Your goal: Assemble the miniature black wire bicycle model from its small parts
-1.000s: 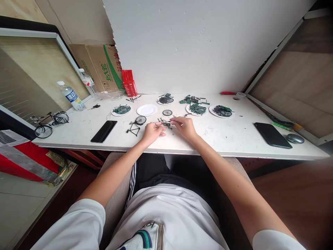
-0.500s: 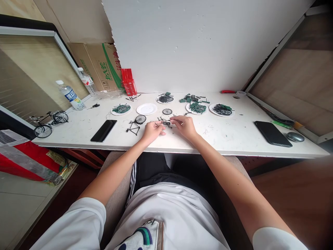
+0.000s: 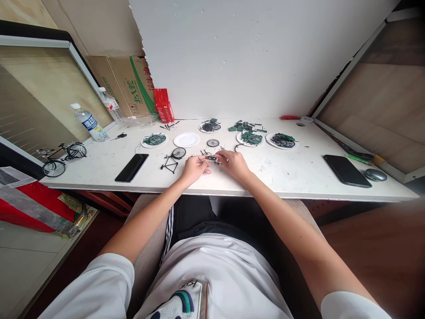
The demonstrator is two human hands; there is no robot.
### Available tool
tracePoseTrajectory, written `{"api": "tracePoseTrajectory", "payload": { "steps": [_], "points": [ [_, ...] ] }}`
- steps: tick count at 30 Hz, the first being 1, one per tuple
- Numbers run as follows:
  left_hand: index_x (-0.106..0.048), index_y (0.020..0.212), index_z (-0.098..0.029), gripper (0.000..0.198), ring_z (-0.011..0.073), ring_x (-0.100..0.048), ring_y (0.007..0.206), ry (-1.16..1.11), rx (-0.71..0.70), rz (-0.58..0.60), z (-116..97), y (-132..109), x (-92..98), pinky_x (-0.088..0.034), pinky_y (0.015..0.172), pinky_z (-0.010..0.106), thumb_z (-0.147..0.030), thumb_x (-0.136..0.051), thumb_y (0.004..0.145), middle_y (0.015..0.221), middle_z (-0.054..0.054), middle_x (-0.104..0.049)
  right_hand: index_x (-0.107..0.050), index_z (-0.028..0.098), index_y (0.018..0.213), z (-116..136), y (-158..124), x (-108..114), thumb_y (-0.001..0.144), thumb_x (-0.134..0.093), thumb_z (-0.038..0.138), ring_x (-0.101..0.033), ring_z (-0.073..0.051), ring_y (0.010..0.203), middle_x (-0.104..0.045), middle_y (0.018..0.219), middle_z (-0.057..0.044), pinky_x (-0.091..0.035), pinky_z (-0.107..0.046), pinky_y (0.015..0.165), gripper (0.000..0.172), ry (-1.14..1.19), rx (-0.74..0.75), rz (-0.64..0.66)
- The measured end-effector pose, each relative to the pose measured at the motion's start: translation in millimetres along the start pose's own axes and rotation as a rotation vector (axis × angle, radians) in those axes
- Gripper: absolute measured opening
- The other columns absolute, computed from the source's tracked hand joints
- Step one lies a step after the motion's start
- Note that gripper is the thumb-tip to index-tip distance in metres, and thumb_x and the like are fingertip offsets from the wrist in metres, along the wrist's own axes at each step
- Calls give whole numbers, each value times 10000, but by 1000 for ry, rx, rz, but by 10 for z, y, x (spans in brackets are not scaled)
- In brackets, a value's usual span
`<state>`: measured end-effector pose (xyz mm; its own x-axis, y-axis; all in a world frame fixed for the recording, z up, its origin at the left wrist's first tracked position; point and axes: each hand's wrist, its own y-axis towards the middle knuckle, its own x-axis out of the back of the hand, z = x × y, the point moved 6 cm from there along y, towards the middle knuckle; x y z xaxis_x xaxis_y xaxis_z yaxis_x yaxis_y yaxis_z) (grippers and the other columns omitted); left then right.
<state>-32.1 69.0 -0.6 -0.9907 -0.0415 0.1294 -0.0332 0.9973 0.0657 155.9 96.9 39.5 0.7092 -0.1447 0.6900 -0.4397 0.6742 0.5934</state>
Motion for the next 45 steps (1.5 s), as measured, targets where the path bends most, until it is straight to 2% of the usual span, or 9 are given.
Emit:
{"api": "tracePoseTrajectory", "payload": {
  "steps": [4,8,12,19,26,33,37,41,45],
  "points": [
    [-731,1341,-64,360,171,-825,689,-10,-24,27,25,6,-14,-688,752,293,-225,-739,1019,1020,129,-860,-759,216,949,-39,-2,-25,1158,-456,571,-649,-215,581,-764,717,-83,-393,-337,602,512,-138,-12,-16],
    [-783,1181,-96,321,196,-844,754,-50,-56,49,49,21,-28,-702,803,316,-349,-817,985,1038,133,-860,-643,233,747,-40,-1,-35,1169,-356,623,-595,-214,551,-679,619,-87,-295,-353,585,642,-255,-16,-18],
    [-800,1089,-112,330,208,-846,771,-52,-81,86,55,36,-52,-706,817,335,-422,-819,978,1024,127,-857,-651,223,842,51,-1,-18,1194,-273,555,-633,-226,641,-726,735,-107,-295,-361,600,614,-271,10,28],
    [-776,1078,-111,335,209,-838,749,-51,-82,78,14,23,-49,-706,795,341,-421,-838,967,975,120,-848,-603,210,1134,144,-9,-8,1183,-370,498,-686,-265,898,-759,1059,-144,-360,-345,602,374,-161,29,79],
    [-789,1123,-118,315,198,-831,745,-2,-127,89,-62,-49,-80,-713,797,347,-395,-825,977,1043,128,-855,-593,238,887,7,10,-13,1193,-336,539,-592,-228,665,-680,746,-81,-280,-355,611,500,-236,-25,40],
    [-785,1149,-104,345,188,-828,734,-16,-134,58,-106,-54,-59,-661,684,278,-406,-806,986,1086,151,-854,-622,240,957,79,2,-8,1183,-349,547,-641,-238,761,-732,892,-99,-375,-344,641,469,-138,-1,82],
    [-749,1334,-113,539,174,-799,645,-37,-85,2,-160,-88,10,-423,438,208,-491,-822,958,1219,194,-842,-568,259,906,15,14,20,1179,-294,600,-648,-246,734,-727,846,-91,-409,-354,665,515,-64,-89,79],
    [-807,1161,-123,516,146,-764,617,-158,-51,-20,-180,-101,49,-285,413,214,-562,-868,896,1283,204,-824,-520,274,971,59,35,91,1157,-304,690,-732,-251,836,-780,925,-76,-522,-377,749,504,229,-184,54],
    [-845,1057,-132,423,81,-620,572,-280,-18,-11,-198,-111,20,-328,475,227,-513,-902,883,1063,149,-851,-435,292,956,266,77,124,988,-635,807,-774,-301,1062,-811,1112,-110,-583,-392,713,553,468,-160,38]
  ]
}}
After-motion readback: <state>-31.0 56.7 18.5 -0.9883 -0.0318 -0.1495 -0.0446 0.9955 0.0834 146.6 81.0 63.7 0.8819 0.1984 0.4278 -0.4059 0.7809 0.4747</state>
